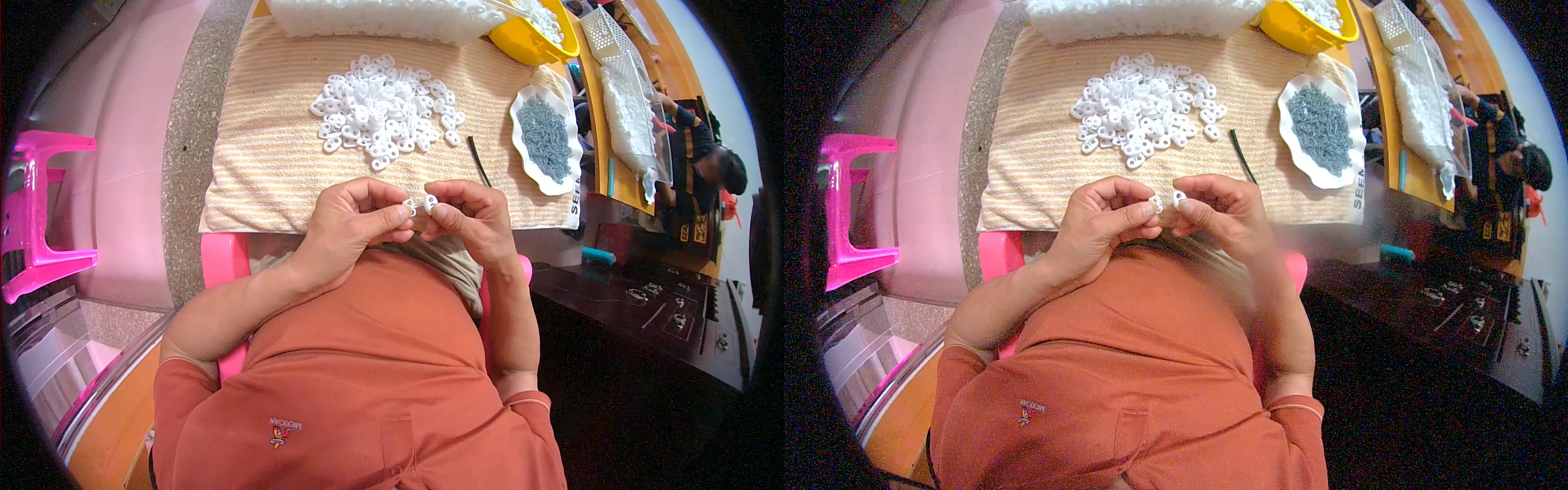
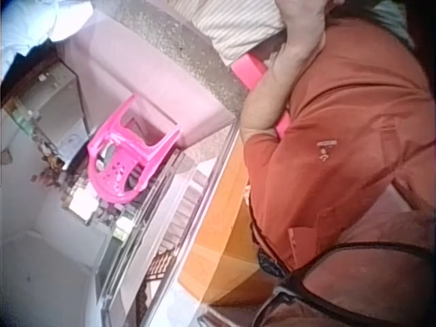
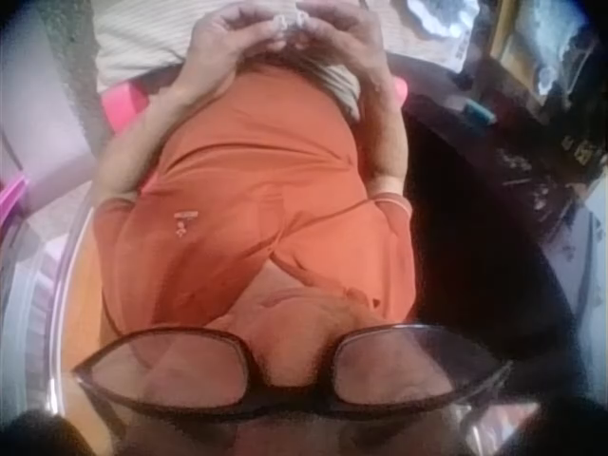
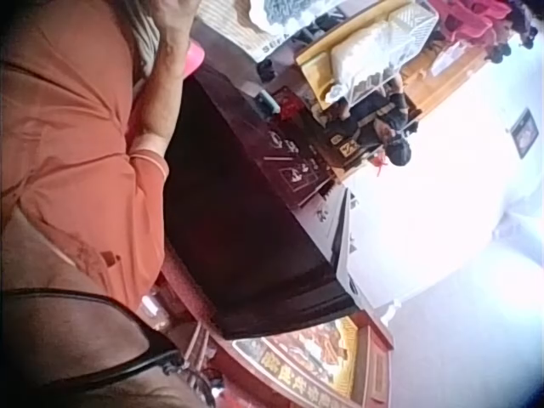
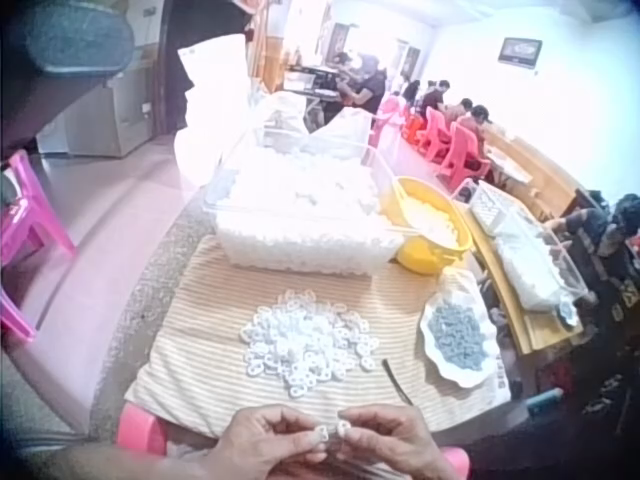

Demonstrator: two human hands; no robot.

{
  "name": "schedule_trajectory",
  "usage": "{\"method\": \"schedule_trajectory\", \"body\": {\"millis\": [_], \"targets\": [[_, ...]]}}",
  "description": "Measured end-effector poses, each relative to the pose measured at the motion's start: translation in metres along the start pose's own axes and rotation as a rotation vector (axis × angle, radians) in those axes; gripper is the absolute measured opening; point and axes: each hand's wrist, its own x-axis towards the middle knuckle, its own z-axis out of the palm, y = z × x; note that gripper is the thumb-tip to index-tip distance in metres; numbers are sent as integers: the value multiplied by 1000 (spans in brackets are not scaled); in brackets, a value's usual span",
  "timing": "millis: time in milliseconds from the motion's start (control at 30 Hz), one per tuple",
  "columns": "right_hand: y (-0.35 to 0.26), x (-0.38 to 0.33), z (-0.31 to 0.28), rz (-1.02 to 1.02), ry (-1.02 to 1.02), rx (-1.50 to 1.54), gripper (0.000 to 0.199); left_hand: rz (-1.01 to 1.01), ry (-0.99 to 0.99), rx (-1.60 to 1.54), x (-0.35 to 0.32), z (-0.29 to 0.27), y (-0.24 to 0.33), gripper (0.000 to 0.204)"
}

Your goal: Assembling small white plastic components by inserting metal pins into them.

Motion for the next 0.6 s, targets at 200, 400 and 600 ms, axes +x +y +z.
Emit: {"method": "schedule_trajectory", "body": {"millis": [200,400,600], "targets": [[3,0,-2,-35,-17,-23,25,-8,-1,11,0,0,1,15],[5,1,-1,-35,-15,-9,25,-10,-11,11,1,-1,0,15],[2,-1,2,-31,-10,-22,25,-6,-12,24,1,0,0,15]]}}
